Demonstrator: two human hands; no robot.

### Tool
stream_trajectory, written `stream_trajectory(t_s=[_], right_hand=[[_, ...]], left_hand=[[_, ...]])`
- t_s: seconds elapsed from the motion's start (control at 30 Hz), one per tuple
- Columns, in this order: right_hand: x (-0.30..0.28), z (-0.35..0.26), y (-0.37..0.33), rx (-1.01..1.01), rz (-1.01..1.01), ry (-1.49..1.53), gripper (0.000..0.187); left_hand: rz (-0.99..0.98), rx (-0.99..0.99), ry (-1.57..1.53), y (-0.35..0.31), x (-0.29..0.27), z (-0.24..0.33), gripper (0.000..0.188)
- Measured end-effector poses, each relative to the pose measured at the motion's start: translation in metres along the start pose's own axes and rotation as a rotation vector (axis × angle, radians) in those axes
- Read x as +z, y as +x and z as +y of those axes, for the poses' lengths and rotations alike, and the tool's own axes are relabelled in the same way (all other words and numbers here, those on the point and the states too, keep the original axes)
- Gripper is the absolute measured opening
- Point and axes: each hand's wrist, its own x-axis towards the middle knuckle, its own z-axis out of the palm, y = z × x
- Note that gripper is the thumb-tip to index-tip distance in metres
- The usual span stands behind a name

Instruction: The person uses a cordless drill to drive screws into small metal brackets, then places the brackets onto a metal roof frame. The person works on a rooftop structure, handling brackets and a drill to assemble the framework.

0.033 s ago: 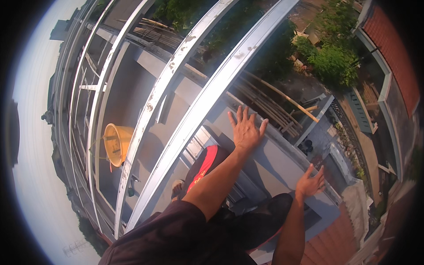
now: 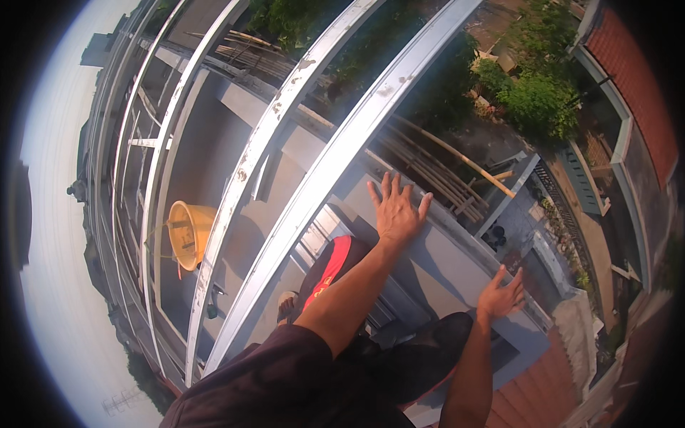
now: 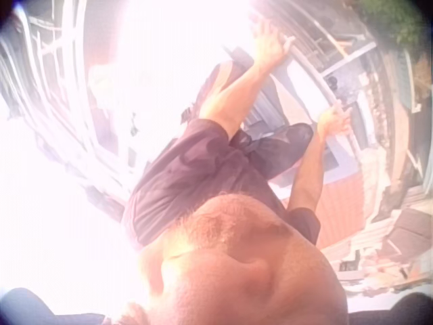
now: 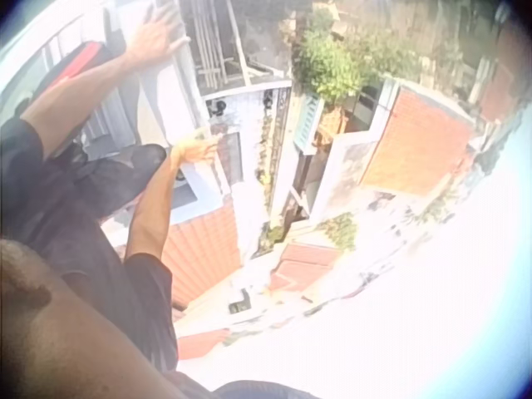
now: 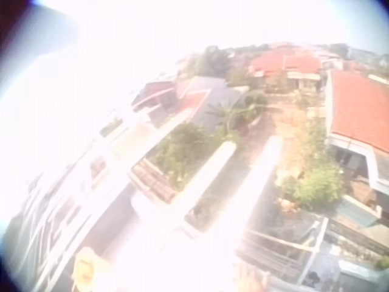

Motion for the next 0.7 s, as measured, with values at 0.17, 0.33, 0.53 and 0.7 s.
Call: stream_trajectory(t_s=[0.17,0.33,0.53,0.7], right_hand=[[0.003,-0.003,0.000,0.000,0.005,0.004,0.065],[-0.013,-0.013,-0.001,0.028,-0.089,0.009,0.065],[0.003,0.002,-0.002,0.012,-0.053,-0.006,0.061],[0.005,0.005,0.000,0.033,-0.070,-0.022,0.061]], left_hand=[[-0.077,-0.023,0.016,-0.003,-0.005,0.002,0.064],[-0.074,-0.018,0.057,0.008,-0.018,0.003,0.064],[-0.083,-0.029,0.060,0.002,-0.010,0.005,0.065],[-0.093,-0.017,0.067,0.001,0.000,0.004,0.067]])
